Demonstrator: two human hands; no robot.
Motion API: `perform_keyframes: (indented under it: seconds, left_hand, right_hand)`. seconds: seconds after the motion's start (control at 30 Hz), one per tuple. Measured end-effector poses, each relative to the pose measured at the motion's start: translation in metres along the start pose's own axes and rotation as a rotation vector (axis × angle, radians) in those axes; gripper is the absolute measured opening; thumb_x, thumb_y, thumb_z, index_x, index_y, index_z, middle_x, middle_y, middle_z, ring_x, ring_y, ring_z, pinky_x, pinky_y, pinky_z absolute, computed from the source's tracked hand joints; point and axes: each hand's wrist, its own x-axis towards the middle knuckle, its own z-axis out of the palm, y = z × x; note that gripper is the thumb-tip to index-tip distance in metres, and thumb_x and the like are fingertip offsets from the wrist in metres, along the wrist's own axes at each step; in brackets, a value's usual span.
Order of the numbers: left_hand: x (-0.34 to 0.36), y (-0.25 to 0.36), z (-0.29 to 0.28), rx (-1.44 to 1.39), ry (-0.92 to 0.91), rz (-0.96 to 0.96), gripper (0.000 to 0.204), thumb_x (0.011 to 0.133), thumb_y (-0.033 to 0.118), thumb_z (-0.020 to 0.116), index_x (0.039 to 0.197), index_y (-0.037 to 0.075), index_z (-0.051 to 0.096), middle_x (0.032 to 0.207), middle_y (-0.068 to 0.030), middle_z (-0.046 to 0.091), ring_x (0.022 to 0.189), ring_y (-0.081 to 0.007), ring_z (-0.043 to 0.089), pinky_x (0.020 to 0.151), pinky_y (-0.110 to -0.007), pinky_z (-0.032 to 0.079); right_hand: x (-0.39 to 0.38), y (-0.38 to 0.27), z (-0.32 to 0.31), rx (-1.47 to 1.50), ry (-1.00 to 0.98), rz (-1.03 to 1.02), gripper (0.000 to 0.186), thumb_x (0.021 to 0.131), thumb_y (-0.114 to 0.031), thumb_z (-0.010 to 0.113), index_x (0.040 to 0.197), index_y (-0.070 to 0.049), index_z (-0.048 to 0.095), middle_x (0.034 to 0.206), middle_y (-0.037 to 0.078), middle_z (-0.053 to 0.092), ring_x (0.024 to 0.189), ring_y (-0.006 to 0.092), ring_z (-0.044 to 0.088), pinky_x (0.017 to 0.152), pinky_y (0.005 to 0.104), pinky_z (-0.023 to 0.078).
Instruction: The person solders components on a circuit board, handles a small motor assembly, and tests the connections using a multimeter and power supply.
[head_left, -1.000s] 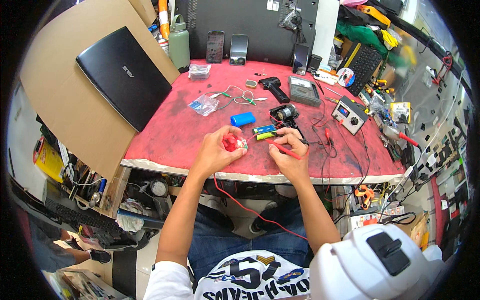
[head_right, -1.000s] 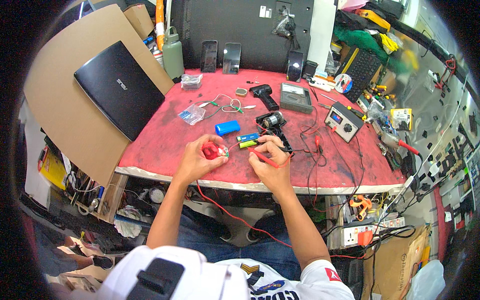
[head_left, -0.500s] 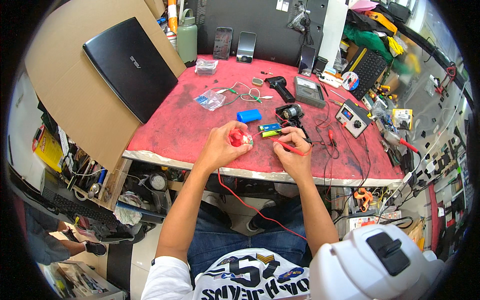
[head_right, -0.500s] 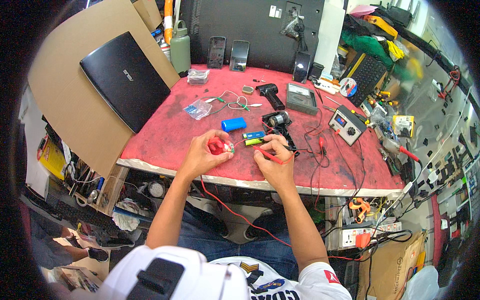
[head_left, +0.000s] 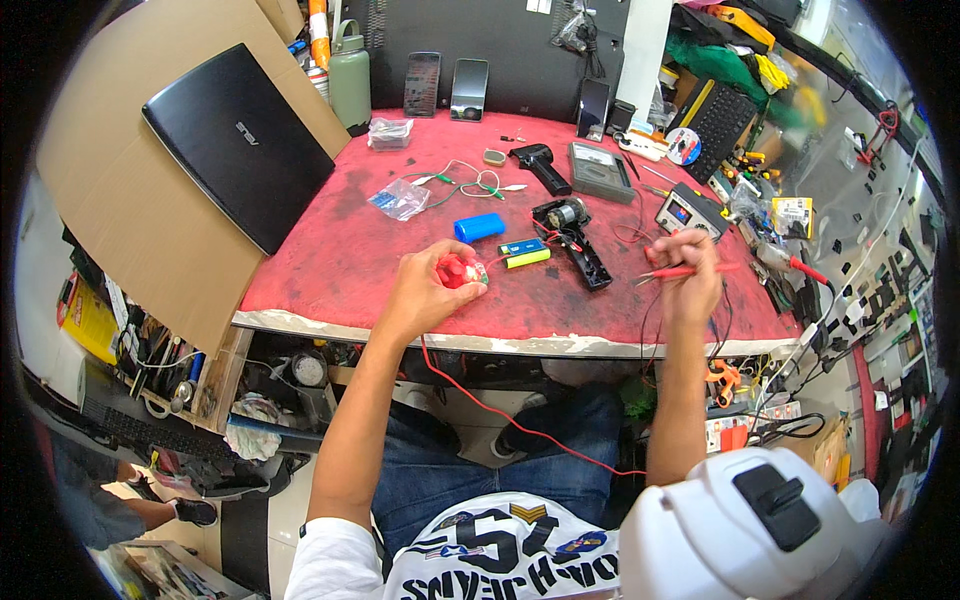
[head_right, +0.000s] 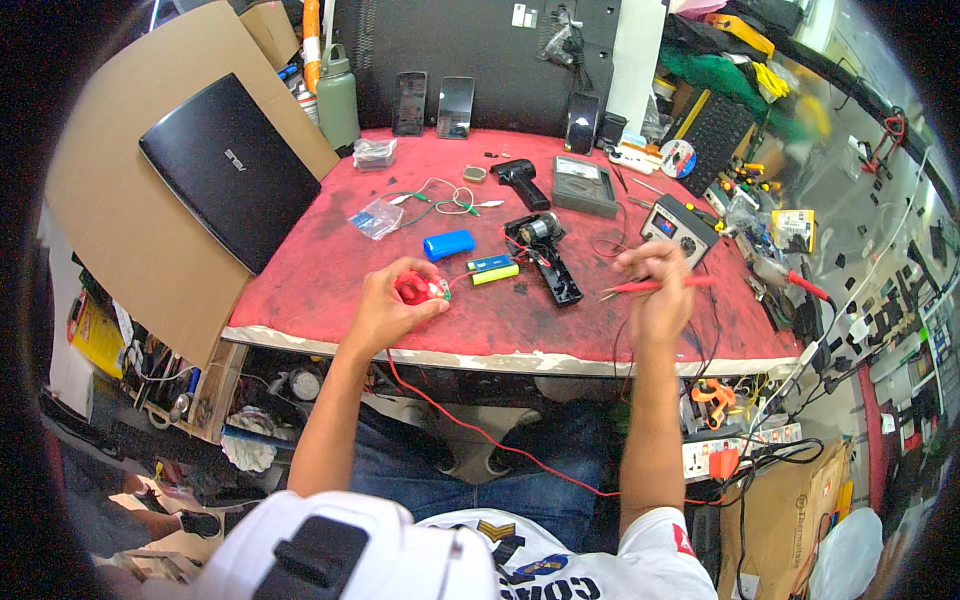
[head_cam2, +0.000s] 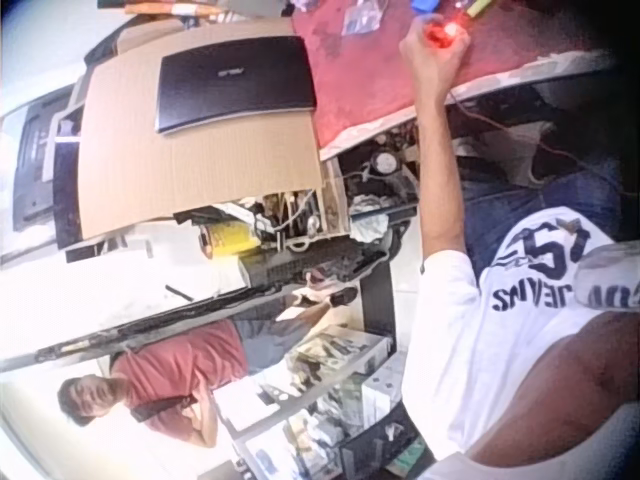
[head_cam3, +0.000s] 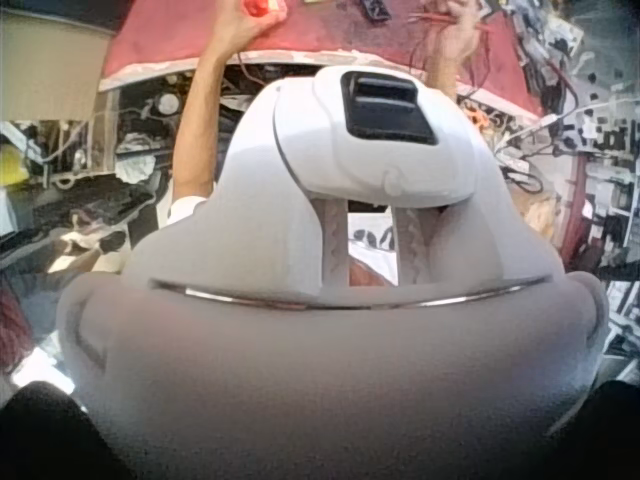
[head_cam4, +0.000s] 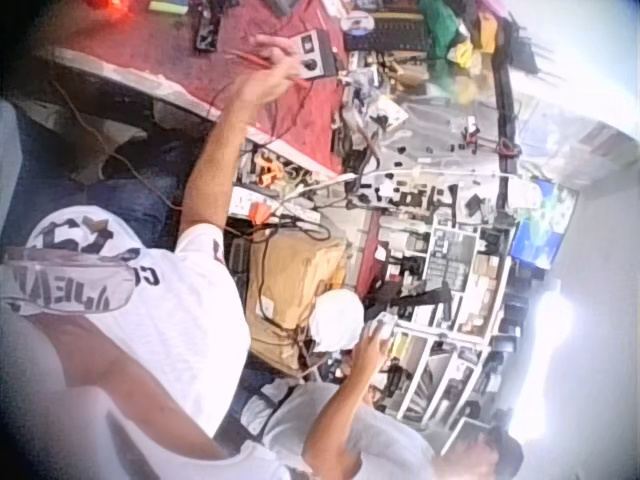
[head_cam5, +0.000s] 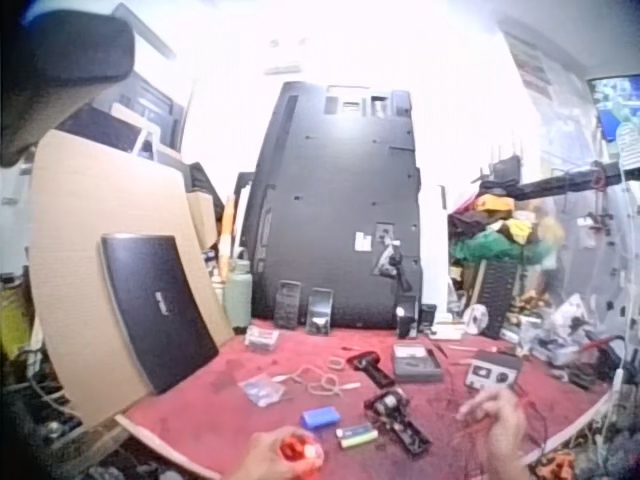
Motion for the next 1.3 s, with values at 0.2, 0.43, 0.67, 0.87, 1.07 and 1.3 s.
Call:
perform_keyframes:
  seconds: [0.2, 0.43, 0.67, 0.87, 1.07, 1.3]
  left_hand:
    - [-0.003, 0.003, -0.006, 0.016, -0.003, -0.058, 0.034, 0.067, 0.016, 0.084, 0.095, 0.004, 0.068, 0.076, -0.0067, 0.066, 0.068, -0.0123, 0.059, 0.065, -0.029, 0.049]
    - [-0.002, 0.009, -0.004, 0.032, 0.014, -0.064, 0.028, 0.072, 0.017, 0.08, 0.093, 0.004, 0.068, 0.074, -0.0085, 0.066, 0.065, -0.0141, 0.059, 0.064, -0.03, 0.049]
    - [-0.001, -0.002, -0.001, 0.004, 0.064, 0.059, 0.024, 0.078, 0.015, 0.076, 0.098, 0.003, 0.069, 0.076, -0.0046, 0.066, 0.068, -0.0085, 0.054, 0.065, -0.027, 0.046]
    - [-0.001, -0.005, -0.001, -0.04, 0.041, -0.062, 0.018, 0.084, 0.009, 0.07, 0.101, 0.003, 0.069, 0.084, -0.0067, 0.069, 0.072, -0.0096, 0.057, 0.068, -0.028, 0.047]
    - [0.001, -0.004, -0.001, -0.038, 0.055, -0.053, 0.017, 0.085, 0.008, 0.068, 0.102, 0.002, 0.068, 0.082, -0.007, 0.069, 0.072, -0.0095, 0.057, 0.068, -0.028, 0.047]
    - [0.002, 0.002, -0.003, -0.064, 0.048, -0.077, 0.015, 0.085, 0.009, 0.069, 0.098, 0.001, 0.068, 0.084, -0.0057, 0.069, 0.078, -0.0095, 0.059, 0.073, -0.028, 0.048]
  right_hand:
    - [0.051, -0.016, -0.058, -0.693, -0.188, 0.522, 0.015, 0.087, -0.019, 0.059, 0.089, -0.004, 0.061, 0.059, -0.002, 0.049, 0.044, 0.0087, 0.044, 0.04, 0.0255, 0.035]
    - [0.057, 0.029, -0.111, -1.352, -0.174, 0.272, 0.042, 0.078, -0.037, 0.071, 0.063, -0.001, 0.057, 0.06, 0.016, 0.06, 0.061, 0.0299, 0.063, 0.062, 0.0431, 0.047]
    - [0.054, 0.023, -0.104, -1.509, -0.059, 0.049, 0.045, 0.08, -0.036, 0.071, 0.059, -0.001, 0.054, 0.054, 0.016, 0.057, 0.055, 0.0299, 0.062, 0.057, 0.0428, 0.046]
    - [0.074, 0.002, -0.071, -1.348, -0.437, 0.462, 0.041, 0.082, -0.037, 0.073, 0.066, -0.001, 0.06, 0.052, 0.006, 0.056, 0.045, 0.0165, 0.056, 0.051, 0.035, 0.045]
    - [0.09, 0.006, -0.079, -1.553, -0.497, 0.278, 0.046, 0.075, -0.042, 0.078, 0.067, -0.001, 0.058, 0.062, 0.011, 0.059, 0.063, 0.0226, 0.061, 0.062, 0.0389, 0.048]
    - [0.067, -0.015, -0.042, -1.564, -0.108, -0.427, 0.023, 0.076, -0.011, 0.074, 0.088, 0.0, 0.058, 0.096, 0.017, 0.063, 0.091, 0.028, 0.062, 0.08, 0.0392, 0.047]
